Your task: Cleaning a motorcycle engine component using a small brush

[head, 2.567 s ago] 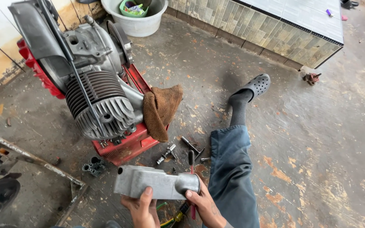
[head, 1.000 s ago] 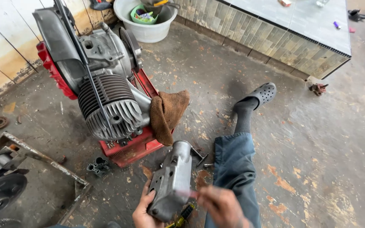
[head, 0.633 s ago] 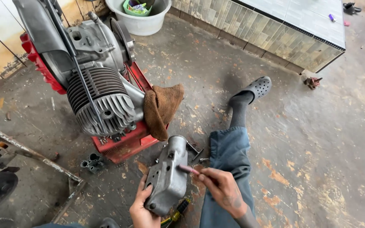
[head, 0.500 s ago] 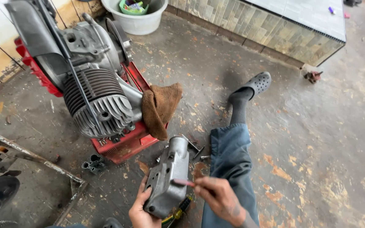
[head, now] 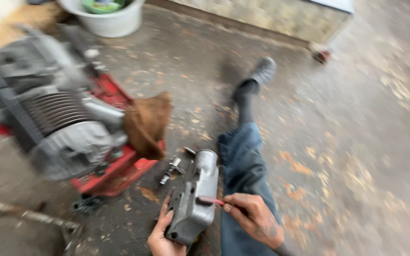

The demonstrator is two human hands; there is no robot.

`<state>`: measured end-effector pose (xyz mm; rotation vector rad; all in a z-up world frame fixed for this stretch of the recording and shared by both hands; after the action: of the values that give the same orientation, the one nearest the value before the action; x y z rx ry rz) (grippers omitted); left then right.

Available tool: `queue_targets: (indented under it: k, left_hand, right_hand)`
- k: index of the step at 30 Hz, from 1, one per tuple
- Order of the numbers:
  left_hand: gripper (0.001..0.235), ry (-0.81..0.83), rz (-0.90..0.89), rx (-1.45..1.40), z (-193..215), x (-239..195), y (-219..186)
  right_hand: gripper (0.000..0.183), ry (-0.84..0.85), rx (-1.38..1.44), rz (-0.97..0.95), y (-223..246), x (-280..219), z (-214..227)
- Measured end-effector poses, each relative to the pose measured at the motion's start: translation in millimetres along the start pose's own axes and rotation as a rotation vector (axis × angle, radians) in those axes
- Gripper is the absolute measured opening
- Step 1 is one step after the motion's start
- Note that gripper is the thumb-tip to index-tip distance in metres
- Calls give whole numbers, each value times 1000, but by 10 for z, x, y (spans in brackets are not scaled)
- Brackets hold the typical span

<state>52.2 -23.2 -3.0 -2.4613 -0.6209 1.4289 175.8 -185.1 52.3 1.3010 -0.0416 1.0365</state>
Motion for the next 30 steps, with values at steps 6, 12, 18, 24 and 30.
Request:
queue_targets:
  k: [6, 12, 18, 24, 30]
  left_hand:
    - [77, 100, 92, 198, -418, -38, 447]
    - [58, 846, 192, -65, -232, 361, 984]
    - [82, 280, 201, 436, -757, -51, 999]
    - [80, 167, 152, 311, -750, -80, 820]
    - [75, 109, 42, 188, -391, -74, 325]
  right_hand:
    - [20, -192, -277, -88, -236, -367, 611]
    - [16, -157, -320, -461, -110, -425, 1093]
    - [18, -216, -386, -405, -226, -600, 1272]
    - [28, -198, -133, -12, -164, -518, 961]
    - [13, 82, -69, -166, -117, -186, 398]
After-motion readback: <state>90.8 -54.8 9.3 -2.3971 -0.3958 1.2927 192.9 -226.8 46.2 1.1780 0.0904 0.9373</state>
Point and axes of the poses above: each hand's wrist, its own x-axis towards the middle knuckle, its own z-axis out of the back of the hand, y = z × x, the point moved 2 cm from there along x, towards the middle knuckle, and after that the axes turned 9 degrees about -y, right-handed, at the moved point
